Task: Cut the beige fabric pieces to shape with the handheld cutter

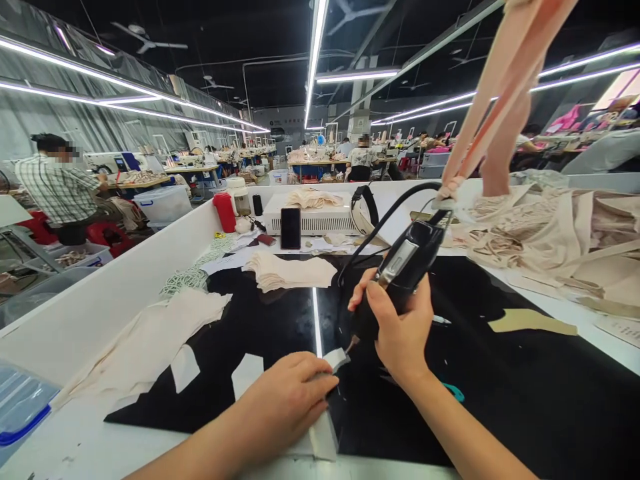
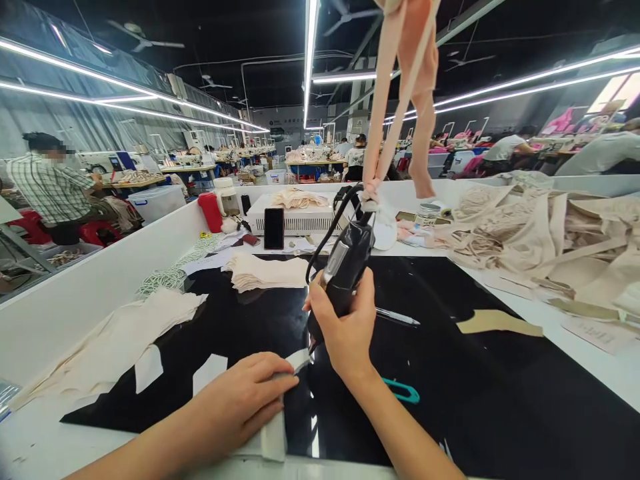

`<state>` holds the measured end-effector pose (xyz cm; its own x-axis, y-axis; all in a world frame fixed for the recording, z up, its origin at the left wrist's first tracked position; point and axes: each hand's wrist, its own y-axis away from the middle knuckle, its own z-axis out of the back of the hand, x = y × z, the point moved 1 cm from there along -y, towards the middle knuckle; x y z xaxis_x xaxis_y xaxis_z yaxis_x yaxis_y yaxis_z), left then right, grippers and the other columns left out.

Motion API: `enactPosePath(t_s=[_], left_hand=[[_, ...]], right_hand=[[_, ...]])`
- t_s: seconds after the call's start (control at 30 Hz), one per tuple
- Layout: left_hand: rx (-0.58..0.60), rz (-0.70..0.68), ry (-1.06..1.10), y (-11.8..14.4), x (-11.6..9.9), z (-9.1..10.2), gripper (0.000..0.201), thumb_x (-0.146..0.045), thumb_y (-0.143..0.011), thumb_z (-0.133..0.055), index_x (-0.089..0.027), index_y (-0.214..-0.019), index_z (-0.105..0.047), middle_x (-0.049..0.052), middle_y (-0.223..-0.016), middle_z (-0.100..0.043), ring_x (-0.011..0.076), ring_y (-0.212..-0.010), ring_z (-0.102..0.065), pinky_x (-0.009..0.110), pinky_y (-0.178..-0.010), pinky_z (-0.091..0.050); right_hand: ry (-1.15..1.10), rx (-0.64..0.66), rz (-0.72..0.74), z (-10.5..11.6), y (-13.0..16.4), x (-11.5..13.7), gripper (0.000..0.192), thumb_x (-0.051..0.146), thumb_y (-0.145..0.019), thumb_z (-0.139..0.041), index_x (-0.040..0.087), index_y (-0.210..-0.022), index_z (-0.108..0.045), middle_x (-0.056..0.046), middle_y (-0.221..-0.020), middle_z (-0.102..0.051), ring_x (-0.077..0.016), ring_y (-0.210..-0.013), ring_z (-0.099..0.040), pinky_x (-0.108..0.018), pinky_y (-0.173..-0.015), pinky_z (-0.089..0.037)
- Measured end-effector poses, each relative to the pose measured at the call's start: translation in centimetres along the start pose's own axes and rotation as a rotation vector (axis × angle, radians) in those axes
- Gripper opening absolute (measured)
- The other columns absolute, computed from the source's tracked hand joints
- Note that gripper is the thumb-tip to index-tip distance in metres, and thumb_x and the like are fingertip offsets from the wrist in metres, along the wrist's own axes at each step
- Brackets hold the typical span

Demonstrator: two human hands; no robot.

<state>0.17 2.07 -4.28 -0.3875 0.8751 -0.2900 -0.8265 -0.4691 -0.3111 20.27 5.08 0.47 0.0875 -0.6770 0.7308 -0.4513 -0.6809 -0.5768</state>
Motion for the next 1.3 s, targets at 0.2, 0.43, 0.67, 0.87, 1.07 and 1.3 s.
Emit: enactPosePath(t_s=[0.2, 0.43, 0.67, 0.87, 1.07, 1.3], left_hand=[[0.067, -0.129, 0.063, 0.9, 1.2, 1.1, 0.028, -0.019, -0.111, -0.054, -0.018, -0.137, -0.067, 0.01, -0.133, -0.074, 0.0241, -0.124, -0.07, 0.045, -0.12, -0.053], [0.004, -0.12, -0.006, -1.1, 1.0, 0.9, 0.025, -0.017, -0.11, -0.056, -0.016, -0.132, -0.067, 0.01, -0.121, -0.074, 0.0223, -0.113, -0.07, 0.043, -0.113, -0.058], [-0.037, -0.146, -0.161, -2.6, 0.6, -0.3, 0.019, -0.02, -0.105, -0.067, -0.015, -0.123, -0.07, 0.007, -0.106, -0.069, 0.0228, -0.1, -0.068, 0.042, -0.103, -0.062], [-0.034, -0.141, -0.207, -2.5, 0.8, -0.8, 0.02, -0.023, -0.104, -0.069, -0.014, -0.123, -0.07, 0.007, -0.104, -0.066, 0.0235, -0.098, -0.066, 0.041, -0.098, -0.063], [-0.033, -0.117, -0.188, -2.2, 0.9, -0.7, 0.023, -0.024, -0.104, -0.07, -0.015, -0.125, -0.07, 0.007, -0.107, -0.067, 0.025, -0.099, -0.065, 0.041, -0.094, -0.064], [-0.036, -0.102, -0.153, -2.3, 0.9, -0.9, 0.024, -0.023, -0.104, -0.069, -0.015, -0.127, -0.069, 0.006, -0.107, -0.068, 0.0245, -0.099, -0.065, 0.042, -0.097, -0.064]], right_hand=[[-0.004, 0.018, -0.002, 0.3, 0.7, 0.2, 0.025, 0.026, -0.09, -0.081, 0.029, -0.103, -0.059, 0.007, -0.084, -0.071, -0.0121, -0.058, -0.066, -0.027, -0.053, -0.06], [0.011, 0.018, 0.008, 0.4, 0.9, 0.2, 0.025, 0.024, -0.09, -0.08, 0.028, -0.1, -0.059, 0.007, -0.084, -0.071, -0.0116, -0.058, -0.066, -0.027, -0.054, -0.06], [0.018, 0.014, -0.015, 0.5, 1.3, 0.1, 0.025, 0.026, -0.09, -0.081, 0.028, -0.101, -0.059, 0.007, -0.085, -0.071, -0.0118, -0.058, -0.067, -0.028, -0.055, -0.06], [0.02, 0.013, -0.012, 0.4, 1.3, 0.1, 0.025, 0.025, -0.09, -0.08, 0.028, -0.101, -0.059, 0.007, -0.085, -0.071, -0.0115, -0.058, -0.066, -0.027, -0.054, -0.06], [-0.003, 0.015, -0.001, 0.4, 1.3, 0.2, 0.023, 0.024, -0.091, -0.079, 0.028, -0.102, -0.06, 0.007, -0.085, -0.072, -0.0112, -0.059, -0.067, -0.027, -0.055, -0.059], [0.02, 0.01, -0.003, 0.2, 1.4, 0.1, 0.024, 0.024, -0.09, -0.08, 0.028, -0.102, -0.06, 0.007, -0.084, -0.072, -0.012, -0.059, -0.067, -0.028, -0.055, -0.06]])
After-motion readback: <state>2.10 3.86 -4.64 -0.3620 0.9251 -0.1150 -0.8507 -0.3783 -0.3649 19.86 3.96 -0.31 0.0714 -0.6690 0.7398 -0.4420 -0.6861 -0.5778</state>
